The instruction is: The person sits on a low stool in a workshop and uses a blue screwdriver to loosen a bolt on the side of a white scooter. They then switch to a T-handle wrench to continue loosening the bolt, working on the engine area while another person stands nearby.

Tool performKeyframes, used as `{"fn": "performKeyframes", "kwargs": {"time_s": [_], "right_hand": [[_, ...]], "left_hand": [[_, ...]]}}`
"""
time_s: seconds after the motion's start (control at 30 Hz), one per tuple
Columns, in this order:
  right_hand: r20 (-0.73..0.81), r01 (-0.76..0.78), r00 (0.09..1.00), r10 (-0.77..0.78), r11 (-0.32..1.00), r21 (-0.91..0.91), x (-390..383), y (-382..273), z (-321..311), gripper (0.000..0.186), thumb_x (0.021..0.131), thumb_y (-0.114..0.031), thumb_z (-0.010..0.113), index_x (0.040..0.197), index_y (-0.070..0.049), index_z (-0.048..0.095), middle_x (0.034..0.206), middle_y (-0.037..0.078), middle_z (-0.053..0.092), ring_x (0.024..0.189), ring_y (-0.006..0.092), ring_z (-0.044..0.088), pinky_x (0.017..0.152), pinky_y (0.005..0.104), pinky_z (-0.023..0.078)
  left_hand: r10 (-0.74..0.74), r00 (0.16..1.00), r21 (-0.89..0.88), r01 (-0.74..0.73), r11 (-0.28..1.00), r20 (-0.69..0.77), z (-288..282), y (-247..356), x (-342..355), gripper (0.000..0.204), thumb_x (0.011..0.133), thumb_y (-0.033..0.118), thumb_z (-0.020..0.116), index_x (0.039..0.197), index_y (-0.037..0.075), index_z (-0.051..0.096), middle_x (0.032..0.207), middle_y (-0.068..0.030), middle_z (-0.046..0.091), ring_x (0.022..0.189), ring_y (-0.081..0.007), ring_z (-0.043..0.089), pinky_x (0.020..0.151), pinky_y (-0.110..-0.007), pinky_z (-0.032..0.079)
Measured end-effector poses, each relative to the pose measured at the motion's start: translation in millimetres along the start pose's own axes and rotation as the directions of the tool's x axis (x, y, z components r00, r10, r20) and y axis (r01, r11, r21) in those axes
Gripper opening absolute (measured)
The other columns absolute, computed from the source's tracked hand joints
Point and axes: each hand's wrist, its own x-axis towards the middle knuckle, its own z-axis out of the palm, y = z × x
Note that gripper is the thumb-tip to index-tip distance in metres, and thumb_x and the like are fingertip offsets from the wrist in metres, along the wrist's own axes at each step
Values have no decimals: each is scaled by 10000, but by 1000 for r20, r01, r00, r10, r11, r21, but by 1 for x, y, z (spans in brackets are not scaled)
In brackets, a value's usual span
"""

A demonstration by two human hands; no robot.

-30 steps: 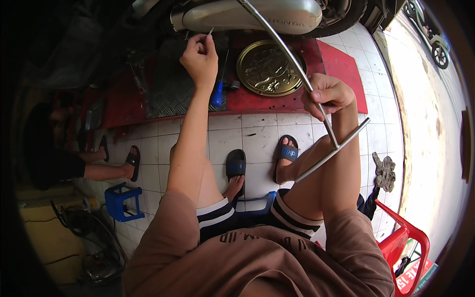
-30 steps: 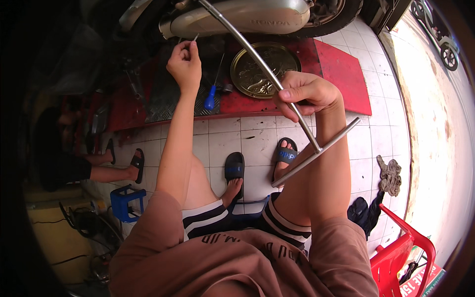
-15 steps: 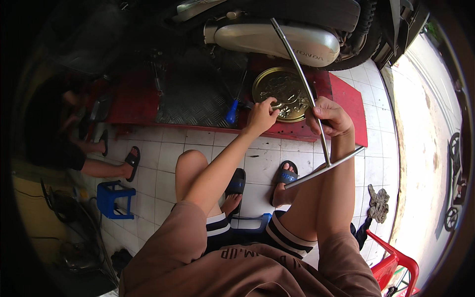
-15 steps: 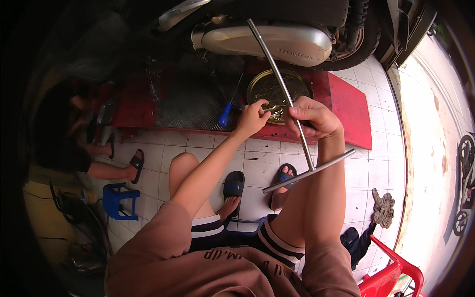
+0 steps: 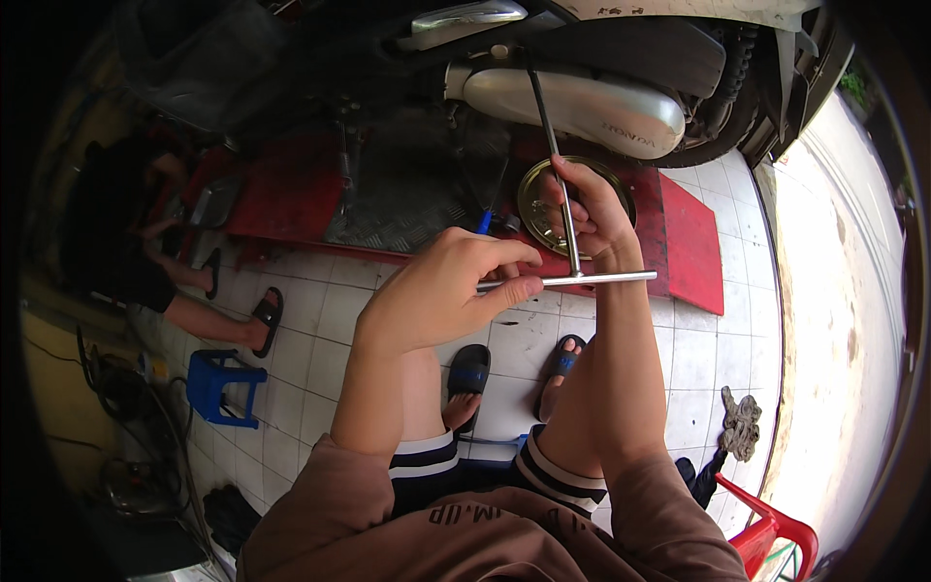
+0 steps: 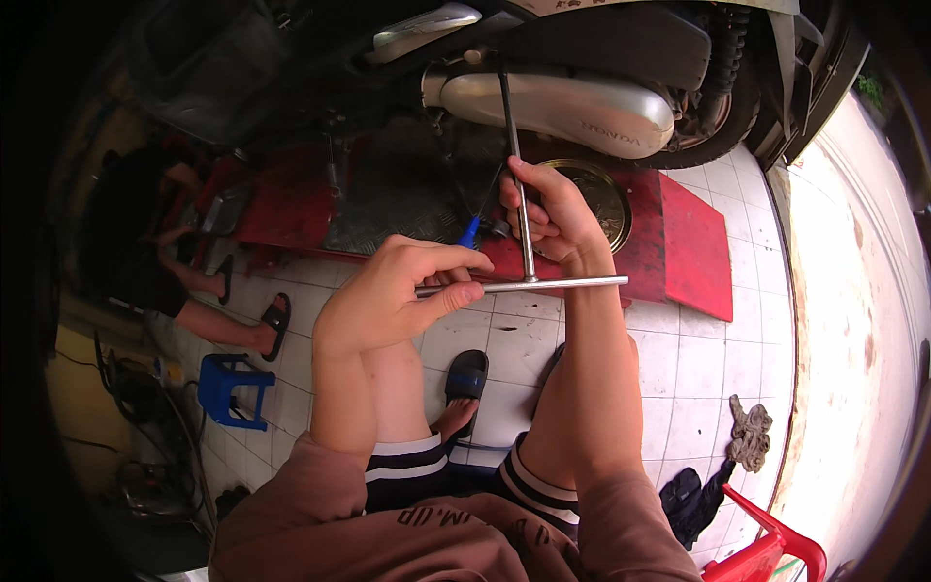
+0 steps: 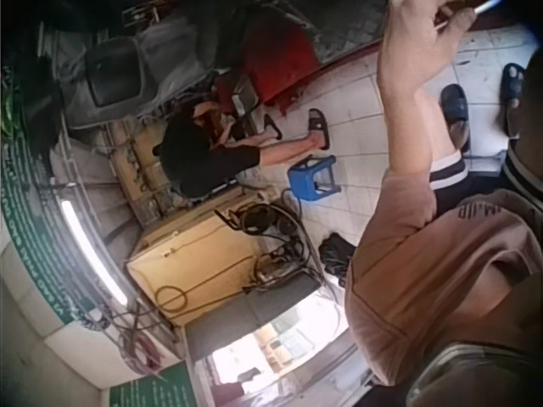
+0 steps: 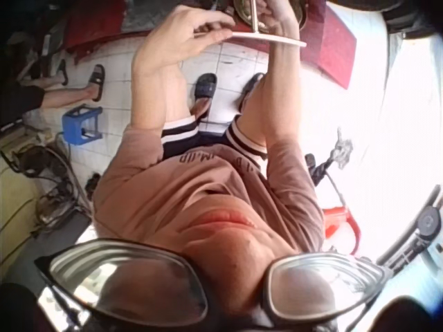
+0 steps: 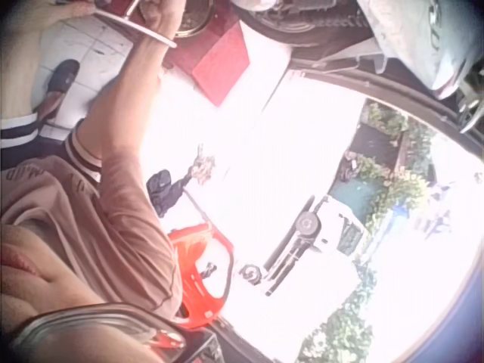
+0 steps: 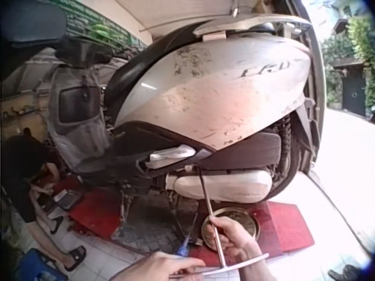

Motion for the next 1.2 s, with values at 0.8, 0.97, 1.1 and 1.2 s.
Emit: {"fn": "performKeyframes", "kwargs": {"time_s": [0.8, 0.97, 1.1, 1.2], "right_hand": [[-138, 65, 988, -66, 998, -12, 19, 8, 46, 401, 992, -309, 444, 699, -49, 532, 437, -58, 297, 323, 37, 207, 327, 198, 149], [-198, 40, 979, -53, 997, -71, 18, 1, 55, 396, 990, -309, 453, 698, -52, 530, 440, -61, 287, 319, 34, 204, 317, 190, 142], [-271, -19, 962, -23, 989, -150, 21, -3, 61, 389, 991, -289, 446, 706, -39, 536, 436, -60, 281, 320, 44, 204, 330, 209, 157], [-276, -34, 961, -12, 986, -161, 24, -1, 60, 387, 992, -279, 442, 711, -32, 540, 434, -60, 281, 321, 52, 203, 339, 222, 165]], "left_hand": [[165, 929, 615, 80, 784, -331, -19, 21, -27, 225, 720, 186, 729, 775, 11, 599, 712, -75, 559, 700, -270, 516, 648, -371, 387], [125, 941, 642, 115, 758, -315, -15, 19, -30, 194, 787, 196, 671, 799, 30, 570, 732, -72, 547, 750, -262, 520, 703, -373, 373], [89, 928, 639, 176, 749, -361, -7, 12, -34, 184, 803, 185, 651, 807, 32, 550, 742, -77, 542, 751, -268, 515, 718, -379, 366], [78, 914, 619, 205, 758, -398, -2, 6, -37, 181, 812, 183, 638, 808, 34, 537, 749, -78, 542, 754, -271, 515, 717, -381, 365]]}}
